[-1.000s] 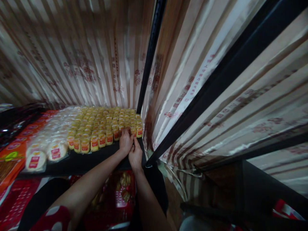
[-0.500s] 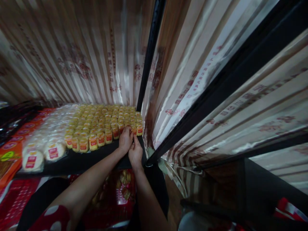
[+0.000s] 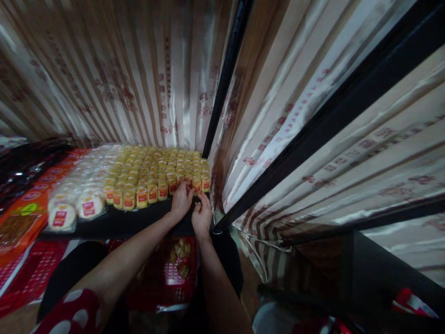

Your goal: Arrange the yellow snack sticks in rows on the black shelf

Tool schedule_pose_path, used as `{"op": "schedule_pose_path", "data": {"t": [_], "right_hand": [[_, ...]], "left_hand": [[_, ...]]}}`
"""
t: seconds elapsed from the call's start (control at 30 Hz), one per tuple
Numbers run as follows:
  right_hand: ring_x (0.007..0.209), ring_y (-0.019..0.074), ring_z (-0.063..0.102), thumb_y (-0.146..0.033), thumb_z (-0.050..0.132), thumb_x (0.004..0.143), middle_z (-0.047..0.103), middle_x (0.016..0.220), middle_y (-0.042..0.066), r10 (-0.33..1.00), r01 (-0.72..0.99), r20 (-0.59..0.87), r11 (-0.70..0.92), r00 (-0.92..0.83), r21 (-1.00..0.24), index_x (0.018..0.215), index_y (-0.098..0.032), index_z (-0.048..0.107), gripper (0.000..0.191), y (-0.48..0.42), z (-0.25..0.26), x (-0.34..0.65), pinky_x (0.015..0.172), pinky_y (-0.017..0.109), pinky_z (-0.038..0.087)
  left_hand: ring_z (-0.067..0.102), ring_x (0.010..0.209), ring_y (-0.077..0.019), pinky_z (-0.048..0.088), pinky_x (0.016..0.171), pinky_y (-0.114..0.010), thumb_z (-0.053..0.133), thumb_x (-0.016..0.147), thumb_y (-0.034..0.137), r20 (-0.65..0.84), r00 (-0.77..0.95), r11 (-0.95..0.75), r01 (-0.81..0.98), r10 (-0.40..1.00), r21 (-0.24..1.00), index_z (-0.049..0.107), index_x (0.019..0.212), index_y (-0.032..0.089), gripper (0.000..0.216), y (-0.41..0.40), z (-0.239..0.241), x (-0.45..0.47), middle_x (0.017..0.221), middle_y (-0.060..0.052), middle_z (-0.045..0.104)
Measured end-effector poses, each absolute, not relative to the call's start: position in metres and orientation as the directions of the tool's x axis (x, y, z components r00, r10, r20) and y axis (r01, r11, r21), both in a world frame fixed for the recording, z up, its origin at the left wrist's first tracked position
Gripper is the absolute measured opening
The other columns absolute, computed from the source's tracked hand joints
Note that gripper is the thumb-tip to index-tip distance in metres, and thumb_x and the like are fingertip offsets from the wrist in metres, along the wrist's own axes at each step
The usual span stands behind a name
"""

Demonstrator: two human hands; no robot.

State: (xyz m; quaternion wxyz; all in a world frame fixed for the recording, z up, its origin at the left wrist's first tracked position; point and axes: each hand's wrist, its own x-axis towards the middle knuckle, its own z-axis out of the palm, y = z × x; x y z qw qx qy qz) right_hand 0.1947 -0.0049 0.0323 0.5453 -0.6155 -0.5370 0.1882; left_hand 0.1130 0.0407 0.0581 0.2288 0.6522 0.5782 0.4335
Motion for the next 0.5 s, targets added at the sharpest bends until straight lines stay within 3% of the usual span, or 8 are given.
{"op": "schedule_pose_path", "data": {"t": [0.17,0.33,0.43,0.5], "right_hand": [[0.087,0.0145,0.062,-0.023,0.036,0.086,0.062,0.106,0.01,0.883,0.442,0.389,0.249,0.261,-0.862,0.119,-0.014,0.051,0.037,-0.026,0.037,0.185,0.083,0.031,0.05],[0.066,0.0129,0.061,-0.031,0.037,0.089,0.066,0.075,0.003,0.933,0.537,0.36,0.298,0.011,-0.789,0.11,-0.017,0.057,0.032,-0.059,0.041,0.169,0.069,0.025,0.048],[0.065,0.0128,0.06,-0.03,0.036,0.089,0.066,0.075,0.004,0.917,0.59,0.334,0.397,-0.219,-0.703,0.096,-0.019,0.062,0.029,-0.077,0.042,0.156,0.069,0.024,0.046],[0.069,0.0133,0.061,-0.029,0.036,0.089,0.068,0.079,0.005,0.889,0.623,0.282,0.454,-0.36,-0.637,0.09,-0.02,0.063,0.029,-0.086,0.038,0.143,0.07,0.023,0.044]], "left_hand": [[0.059,0.077,-0.0136,0.046,0.074,-0.025,0.038,0.087,0.02,0.302,-0.05,-0.239,0.492,0.952,0.837,0.053,0.093,0.017,0.017,-0.009,0.061,0.092,0.084,-0.004,0.061],[0.059,0.077,-0.0132,0.045,0.074,-0.024,0.041,0.086,0.023,0.238,-0.017,-0.201,0.482,0.971,0.853,0.057,0.087,0.018,0.017,-0.09,0.04,0.057,0.083,-0.003,0.063],[0.059,0.076,-0.0143,0.045,0.075,-0.025,0.04,0.086,0.024,0.104,0.041,-0.11,0.502,0.994,0.858,0.058,0.084,0.019,0.02,-0.127,0.012,0.032,0.079,-0.004,0.063],[0.059,0.076,-0.0158,0.045,0.074,-0.027,0.044,0.081,0.02,-0.067,0.013,0.051,0.503,0.998,0.863,0.06,0.082,0.018,0.015,-0.138,-0.008,0.018,0.077,-0.004,0.064]]}}
